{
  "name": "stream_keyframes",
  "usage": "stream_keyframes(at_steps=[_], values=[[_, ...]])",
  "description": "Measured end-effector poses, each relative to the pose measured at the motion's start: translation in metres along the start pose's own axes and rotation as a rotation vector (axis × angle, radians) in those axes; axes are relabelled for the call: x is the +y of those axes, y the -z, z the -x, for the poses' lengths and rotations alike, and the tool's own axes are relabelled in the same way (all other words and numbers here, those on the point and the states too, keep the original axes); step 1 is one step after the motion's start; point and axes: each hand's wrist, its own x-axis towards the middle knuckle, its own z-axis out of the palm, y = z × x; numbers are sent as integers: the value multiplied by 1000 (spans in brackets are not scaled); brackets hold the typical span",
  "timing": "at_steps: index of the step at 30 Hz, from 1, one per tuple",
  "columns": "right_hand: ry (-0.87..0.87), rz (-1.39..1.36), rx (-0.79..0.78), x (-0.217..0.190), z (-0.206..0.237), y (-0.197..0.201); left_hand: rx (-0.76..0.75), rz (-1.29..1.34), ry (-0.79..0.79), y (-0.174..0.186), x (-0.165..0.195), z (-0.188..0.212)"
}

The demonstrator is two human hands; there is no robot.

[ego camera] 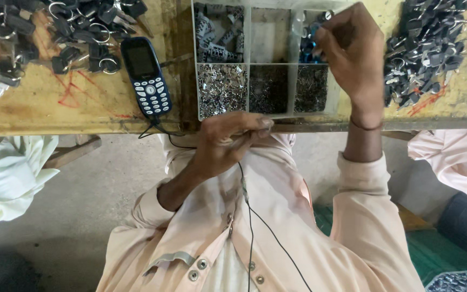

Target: The person sits at a workbench assembling small padlock components by hand. They pick metal lock bodies and blue plastic caps from a compartment organizer, fit the parts together in their hands, and place finished assemblies aside, repeating the cycle.

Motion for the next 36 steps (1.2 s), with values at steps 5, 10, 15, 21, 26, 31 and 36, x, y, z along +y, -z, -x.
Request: stream_keyframes(at_steps=[5,10,15,21,26,31,36], values=[[-102,-360,-352,-40,59,-9,-112,-370,-263,9,-1,-12],[-78,-211,-319,-37,87,-15,-222,-500,-330,12,3,-21],[-391,-533,-388,-37,83,-18,-196,-579,-420,9,8,-22],[-427,-727,-481,-9,92,-39,-190,-524,-487,18,7,-22],[-228,-822,-364,0,113,-58,34,-347,-173,-13,13,-7],[-374,-973,-283,-33,112,-49,31,-525,-306,-30,15,-2],[-88,575,204,-15,101,27,18,-479,-326,-27,13,-12]])
